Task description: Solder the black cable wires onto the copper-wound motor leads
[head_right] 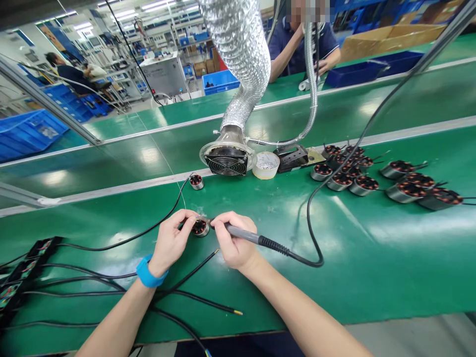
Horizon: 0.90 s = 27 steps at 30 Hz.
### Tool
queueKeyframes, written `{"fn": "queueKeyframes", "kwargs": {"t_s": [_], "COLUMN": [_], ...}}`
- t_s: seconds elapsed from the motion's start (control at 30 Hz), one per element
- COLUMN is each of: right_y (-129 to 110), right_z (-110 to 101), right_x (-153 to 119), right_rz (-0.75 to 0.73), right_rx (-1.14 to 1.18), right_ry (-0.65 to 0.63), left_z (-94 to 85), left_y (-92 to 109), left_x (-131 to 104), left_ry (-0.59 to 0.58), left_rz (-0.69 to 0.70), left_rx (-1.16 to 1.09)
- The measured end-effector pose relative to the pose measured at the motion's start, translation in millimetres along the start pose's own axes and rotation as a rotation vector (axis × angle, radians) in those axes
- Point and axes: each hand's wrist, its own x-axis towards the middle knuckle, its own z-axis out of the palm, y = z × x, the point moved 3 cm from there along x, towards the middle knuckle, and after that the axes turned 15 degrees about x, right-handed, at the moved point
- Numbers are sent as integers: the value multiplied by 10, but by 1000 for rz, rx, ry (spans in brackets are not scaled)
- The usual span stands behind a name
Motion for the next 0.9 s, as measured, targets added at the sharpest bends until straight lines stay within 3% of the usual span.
{"fn": "queueKeyframes", "kwargs": {"t_s": [0.13, 0.3, 0.4, 0.53, 0.67, 0.9], "right_y": [128, 165, 141, 157, 281, 478], "right_z": [-47, -60, -19, 74, 184, 339], "right_x": [-57, -69, -43, -21, -60, -151], "right_rz": [121, 139, 111, 46, 115, 145], "right_rx": [107, 89, 42, -46, -44, 6], "right_ry": [110, 161, 90, -96, -286, -436], "left_z": [5, 7, 9, 10, 17, 32], "left_y": [2, 9, 0, -7, -6, 6], "left_x": [-4, 0, 0, -2, -3, 5], "left_ry": [3, 5, 5, 15, 5, -3], "left_rz": [-1, 0, -1, 10, 7, -6], "left_rx": [-8, -17, -11, -12, -38, -41]}}
